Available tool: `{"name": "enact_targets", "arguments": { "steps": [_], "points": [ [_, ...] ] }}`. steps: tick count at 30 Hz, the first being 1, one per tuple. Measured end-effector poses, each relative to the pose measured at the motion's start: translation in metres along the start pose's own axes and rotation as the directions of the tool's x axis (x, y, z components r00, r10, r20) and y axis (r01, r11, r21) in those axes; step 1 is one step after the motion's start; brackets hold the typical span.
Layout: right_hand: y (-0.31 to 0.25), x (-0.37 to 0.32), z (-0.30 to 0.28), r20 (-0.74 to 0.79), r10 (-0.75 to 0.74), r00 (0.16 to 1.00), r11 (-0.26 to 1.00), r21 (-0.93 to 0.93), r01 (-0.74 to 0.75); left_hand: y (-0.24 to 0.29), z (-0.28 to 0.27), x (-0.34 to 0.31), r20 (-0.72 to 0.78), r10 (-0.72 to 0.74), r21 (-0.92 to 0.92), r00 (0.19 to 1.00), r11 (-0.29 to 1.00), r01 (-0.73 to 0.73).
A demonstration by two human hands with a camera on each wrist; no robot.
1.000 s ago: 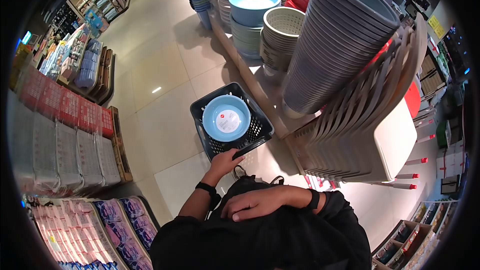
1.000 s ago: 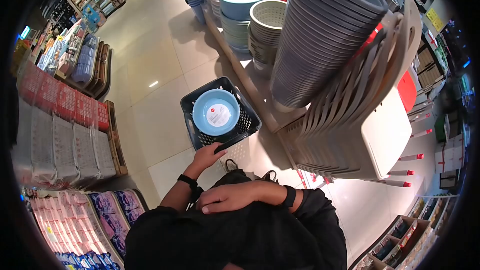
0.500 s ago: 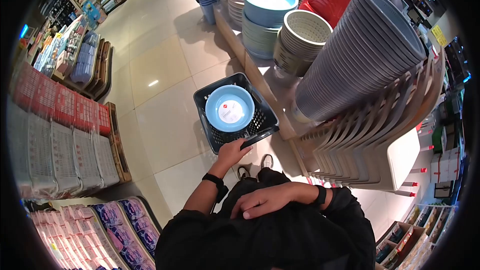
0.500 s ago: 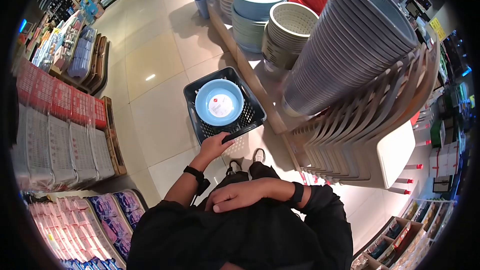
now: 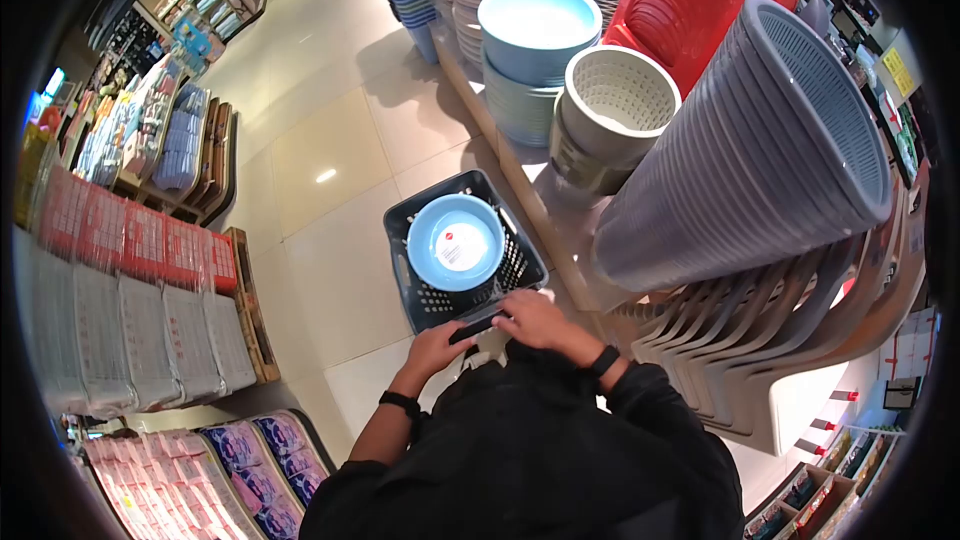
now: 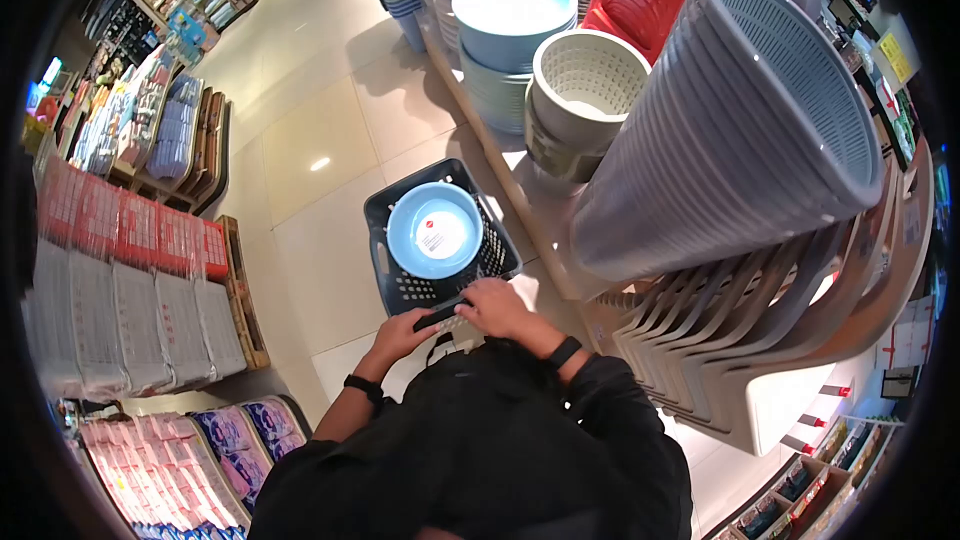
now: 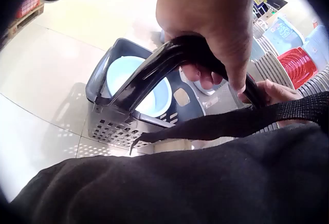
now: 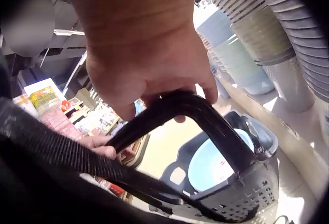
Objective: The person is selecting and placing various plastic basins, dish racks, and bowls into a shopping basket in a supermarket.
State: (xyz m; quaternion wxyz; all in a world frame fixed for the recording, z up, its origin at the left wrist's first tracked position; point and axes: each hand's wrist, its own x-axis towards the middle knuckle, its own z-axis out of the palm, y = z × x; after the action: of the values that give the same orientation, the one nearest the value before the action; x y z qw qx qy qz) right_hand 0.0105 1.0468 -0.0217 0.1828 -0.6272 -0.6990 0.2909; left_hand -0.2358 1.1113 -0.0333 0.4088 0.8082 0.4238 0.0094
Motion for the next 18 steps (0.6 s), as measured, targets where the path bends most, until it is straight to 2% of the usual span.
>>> {"name": "enact_targets", "arguments": {
  "steps": [1,3,5,6,8,13,15,18],
  "points": [
    [0.001,0.004,0.000,-0.009,-0.063,0.998,0.998,0.006,0.063,0.002,-0.003,0.004,0.015,-0.016,-0.014,1.000,1.000,0.017],
    [0.006,0.010,0.000,0.051,-0.024,0.998,0.999,0.033,0.022,0.003,-0.007,0.008,0.021,-0.036,-0.002,0.999,0.999,0.036],
    [0.010,0.016,0.003,-0.024,-0.056,0.998,0.997,0.053,0.057,0.003,-0.011,0.009,-0.011,-0.028,-0.061,1.000,0.998,0.028],
    [0.012,0.019,0.004,0.010,-0.036,0.999,0.997,0.069,0.035,0.004,-0.013,0.011,-0.009,-0.033,-0.060,0.999,0.998,0.032],
    [0.014,0.026,0.004,-0.019,-0.055,0.998,0.997,0.055,0.056,0.005,-0.019,0.019,0.023,-0.067,-0.052,0.997,0.996,0.068],
    [0.018,0.046,-0.003,-0.052,-0.083,0.995,0.996,0.033,0.085,-0.005,-0.026,0.038,-0.028,0.011,-0.024,1.000,1.000,-0.012],
    [0.020,0.054,-0.005,-0.019,-0.066,0.998,0.997,0.031,0.066,-0.002,-0.034,0.044,0.010,-0.041,-0.047,0.999,0.998,0.042],
    [0.023,0.065,0.000,-0.103,-0.082,0.991,0.996,0.010,0.083,-0.015,-0.036,0.055,0.006,-0.002,-0.033,1.000,0.999,0.002]
  ]
}}
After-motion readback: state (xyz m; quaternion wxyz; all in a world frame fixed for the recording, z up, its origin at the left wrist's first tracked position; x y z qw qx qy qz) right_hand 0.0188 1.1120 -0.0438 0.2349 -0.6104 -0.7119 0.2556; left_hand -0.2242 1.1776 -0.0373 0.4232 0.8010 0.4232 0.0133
